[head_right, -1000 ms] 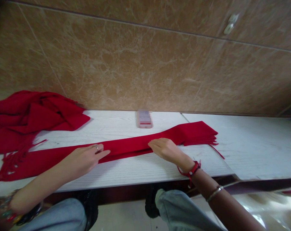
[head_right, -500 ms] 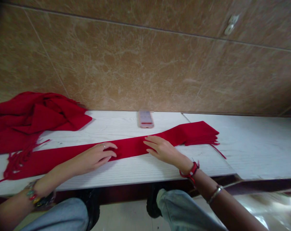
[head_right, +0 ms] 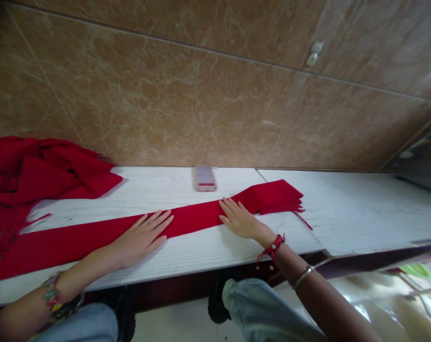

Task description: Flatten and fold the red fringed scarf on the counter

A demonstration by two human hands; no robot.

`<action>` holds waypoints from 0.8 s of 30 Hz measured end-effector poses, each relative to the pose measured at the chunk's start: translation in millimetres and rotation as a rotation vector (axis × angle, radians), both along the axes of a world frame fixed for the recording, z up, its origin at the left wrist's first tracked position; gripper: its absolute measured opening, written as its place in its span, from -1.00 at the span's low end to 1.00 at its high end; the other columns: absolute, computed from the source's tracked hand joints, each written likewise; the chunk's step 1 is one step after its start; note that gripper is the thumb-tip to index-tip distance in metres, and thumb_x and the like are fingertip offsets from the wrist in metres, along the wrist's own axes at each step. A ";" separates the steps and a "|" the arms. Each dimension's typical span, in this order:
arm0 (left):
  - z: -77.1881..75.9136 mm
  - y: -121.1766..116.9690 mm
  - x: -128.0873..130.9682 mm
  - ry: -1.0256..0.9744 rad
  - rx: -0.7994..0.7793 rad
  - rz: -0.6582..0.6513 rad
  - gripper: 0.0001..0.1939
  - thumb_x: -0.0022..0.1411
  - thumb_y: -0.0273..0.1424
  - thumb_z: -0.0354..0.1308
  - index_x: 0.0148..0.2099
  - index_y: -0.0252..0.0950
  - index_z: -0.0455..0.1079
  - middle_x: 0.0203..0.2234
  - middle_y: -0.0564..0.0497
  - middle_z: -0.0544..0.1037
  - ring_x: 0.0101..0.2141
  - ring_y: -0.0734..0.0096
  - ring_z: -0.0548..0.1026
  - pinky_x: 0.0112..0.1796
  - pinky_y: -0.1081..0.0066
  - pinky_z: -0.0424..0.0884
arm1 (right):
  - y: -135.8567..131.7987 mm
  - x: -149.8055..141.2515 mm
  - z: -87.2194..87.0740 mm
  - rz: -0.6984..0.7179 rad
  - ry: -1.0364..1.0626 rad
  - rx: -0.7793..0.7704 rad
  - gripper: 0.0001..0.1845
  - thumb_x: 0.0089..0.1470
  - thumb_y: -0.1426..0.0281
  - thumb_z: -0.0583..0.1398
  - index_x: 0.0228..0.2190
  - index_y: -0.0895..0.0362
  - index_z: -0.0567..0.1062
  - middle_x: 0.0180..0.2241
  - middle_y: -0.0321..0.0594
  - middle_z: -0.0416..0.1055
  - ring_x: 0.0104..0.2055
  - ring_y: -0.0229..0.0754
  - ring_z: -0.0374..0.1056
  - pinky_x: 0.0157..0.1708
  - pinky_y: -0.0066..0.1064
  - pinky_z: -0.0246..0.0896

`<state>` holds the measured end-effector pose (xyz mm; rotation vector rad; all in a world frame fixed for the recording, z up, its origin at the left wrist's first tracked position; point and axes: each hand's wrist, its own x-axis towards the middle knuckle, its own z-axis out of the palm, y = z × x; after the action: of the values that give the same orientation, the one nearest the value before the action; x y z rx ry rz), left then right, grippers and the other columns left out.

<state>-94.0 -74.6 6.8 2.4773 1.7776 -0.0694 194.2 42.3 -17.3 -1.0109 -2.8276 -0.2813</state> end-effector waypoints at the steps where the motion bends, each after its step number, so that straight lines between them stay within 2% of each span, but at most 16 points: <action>1: 0.1 -0.6 -0.1 -0.008 0.002 0.001 -0.46 0.27 -0.22 -0.27 0.24 -0.32 -0.12 0.21 -0.08 -0.09 0.19 0.26 -0.15 0.11 0.16 -0.14 | 5.4 10.0 -1.6 -0.019 0.000 0.029 -0.50 0.18 0.35 -0.13 0.08 0.36 0.13 0.11 0.22 0.04 0.17 0.06 -0.06 -0.01 0.03 0.05; 3: 0.9 -1.5 1.0 -0.021 0.004 0.009 -0.46 0.27 -0.23 -0.27 0.24 -0.31 -0.11 0.21 -0.08 -0.09 0.19 0.25 -0.15 0.11 0.14 -0.14 | 10.8 19.6 -1.0 -0.063 0.007 0.071 -0.50 0.17 0.36 -0.12 0.04 0.45 0.17 0.08 0.31 0.07 0.16 0.09 -0.05 0.00 0.02 0.04; 6: 3.5 -1.6 6.9 -0.036 0.005 0.020 -0.46 0.27 -0.22 -0.28 0.24 -0.32 -0.10 0.20 -0.09 -0.08 0.19 0.23 -0.13 0.10 0.10 -0.13 | 1.9 3.9 9.5 -0.076 0.040 0.083 -0.47 0.17 0.32 -0.10 0.03 0.49 0.17 0.09 0.30 0.04 0.18 0.09 -0.13 0.07 -0.02 -0.05; 9: 5.0 0.2 16.4 -0.026 0.035 0.005 -0.47 0.28 -0.23 -0.29 0.23 -0.34 -0.07 0.20 -0.09 -0.08 0.19 0.24 -0.12 0.10 0.10 -0.13 | -21.2 -36.6 21.0 0.052 0.089 0.026 -0.45 0.17 0.28 -0.12 0.09 0.40 0.11 0.15 0.16 -0.03 0.22 0.01 -0.23 0.11 -0.07 -0.12; 12: 2.7 2.6 23.4 0.000 0.066 0.005 -0.46 0.27 -0.23 -0.28 0.23 -0.38 -0.06 0.20 -0.11 -0.05 0.18 0.24 -0.11 0.11 0.12 -0.13 | -39.0 -75.0 22.8 0.209 0.087 -0.071 -0.43 0.18 0.24 -0.14 0.12 0.33 0.05 0.18 0.05 -0.08 0.22 -0.07 -0.22 0.13 -0.14 -0.16; 15: -1.1 4.0 23.5 0.002 0.060 -0.002 -0.45 0.26 -0.21 -0.27 0.23 -0.38 -0.06 0.19 -0.11 -0.02 0.18 0.24 -0.08 0.11 0.15 -0.11 | -36.7 -85.6 17.6 0.243 0.046 -0.119 -0.42 0.18 0.22 -0.15 0.14 0.30 0.03 0.18 0.01 -0.07 0.21 -0.08 -0.17 0.13 -0.15 -0.15; 18: -3.1 3.8 19.7 -0.005 0.051 -0.020 -0.44 0.26 -0.21 -0.27 0.23 -0.36 -0.07 0.19 -0.11 -0.03 0.18 0.25 -0.07 0.10 0.16 -0.10 | -18.1 -60.2 13.1 0.121 -0.008 -0.057 -0.47 0.18 0.26 -0.15 0.12 0.28 0.07 0.16 0.04 -0.02 0.19 -0.02 -0.11 0.09 -0.05 -0.11; 22: -1.4 1.3 16.0 -0.021 0.052 -0.029 -0.44 0.26 -0.20 -0.26 0.24 -0.33 -0.07 0.19 -0.09 -0.04 0.18 0.26 -0.07 0.10 0.18 -0.11 | 11.6 4.3 12.6 -0.203 -0.074 0.131 -0.52 0.15 0.32 -0.10 0.04 0.28 0.22 0.09 0.13 0.11 0.14 0.13 -0.02 0.01 0.19 -0.16; 24: 0.9 0.1 13.7 -0.031 0.033 -0.025 -0.44 0.26 -0.17 -0.28 0.24 -0.31 -0.08 0.19 -0.08 -0.04 0.18 0.26 -0.07 0.10 0.19 -0.11 | 25.0 36.6 13.7 -0.290 -0.105 0.213 -0.53 0.15 0.34 -0.11 0.05 0.24 0.22 0.10 0.09 0.11 0.14 0.15 -0.02 -0.02 0.24 -0.15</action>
<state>-80.3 -74.5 7.7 2.5090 1.7498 -0.0035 230.8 67.3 -3.6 -1.3901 -2.6576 -0.6666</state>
